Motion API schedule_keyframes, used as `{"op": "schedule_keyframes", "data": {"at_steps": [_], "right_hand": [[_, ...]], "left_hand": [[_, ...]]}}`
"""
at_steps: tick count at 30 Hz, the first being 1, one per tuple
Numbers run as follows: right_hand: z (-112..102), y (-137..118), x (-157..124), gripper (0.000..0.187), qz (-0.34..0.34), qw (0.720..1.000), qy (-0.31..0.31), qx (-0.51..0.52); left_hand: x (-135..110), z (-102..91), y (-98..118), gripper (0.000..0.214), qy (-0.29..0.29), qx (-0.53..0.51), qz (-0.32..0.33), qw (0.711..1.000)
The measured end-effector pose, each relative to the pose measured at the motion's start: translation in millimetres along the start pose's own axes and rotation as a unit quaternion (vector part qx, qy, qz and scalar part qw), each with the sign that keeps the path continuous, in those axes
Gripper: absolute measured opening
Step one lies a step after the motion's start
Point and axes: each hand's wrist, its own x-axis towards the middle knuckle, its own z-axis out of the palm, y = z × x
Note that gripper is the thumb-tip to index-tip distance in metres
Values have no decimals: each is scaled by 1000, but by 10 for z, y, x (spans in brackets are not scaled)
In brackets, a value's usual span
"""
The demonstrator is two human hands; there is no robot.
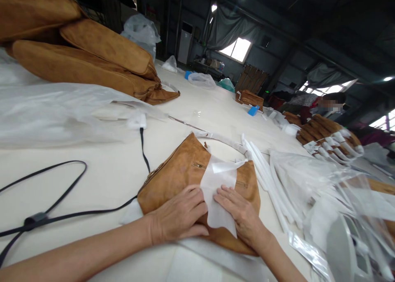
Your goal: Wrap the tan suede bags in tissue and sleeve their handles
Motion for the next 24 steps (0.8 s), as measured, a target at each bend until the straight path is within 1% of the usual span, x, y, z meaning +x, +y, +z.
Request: {"op": "schedule_keyframes", "data": {"at_steps": [2,4,5,6,7,10,11,13,16,19,21,24], "right_hand": [[8,0,3,42,7,1000,-17,-7],[5,-4,8,42,11,1000,-23,-5],[2,-11,9,42,13,1000,-23,-4],[-2,-23,11,42,16,1000,-23,-4],[-6,-37,12,41,19,999,-26,-5],[-20,-83,9,42,33,998,-50,-5],[-23,-92,6,43,37,998,-59,-1],[-27,-97,-2,44,43,996,-74,11],[-42,-80,-14,47,49,994,-92,35],[-103,-83,-31,49,64,991,-109,47],[-171,-118,-58,54,67,989,-120,50],[-260,-220,-137,67,59,989,-129,46]], "left_hand": [[-45,-35,-10,28,68,-22,-16,997],[-71,-69,-20,44,119,-33,-36,992],[-74,-82,-24,54,129,-34,-40,990],[-73,-91,-27,59,122,-39,-37,991],[-69,-95,-28,58,102,-49,-27,993],[-56,-79,-27,38,16,-90,20,996],[-56,-68,-27,32,2,-96,27,995],[-62,-50,-27,24,5,-96,32,995],[-73,-45,-32,23,15,-87,39,995],[-74,-53,-43,20,12,-79,51,996],[-73,-47,-57,18,12,-75,59,995],[-82,-22,-87,18,3,-71,68,995]]}}
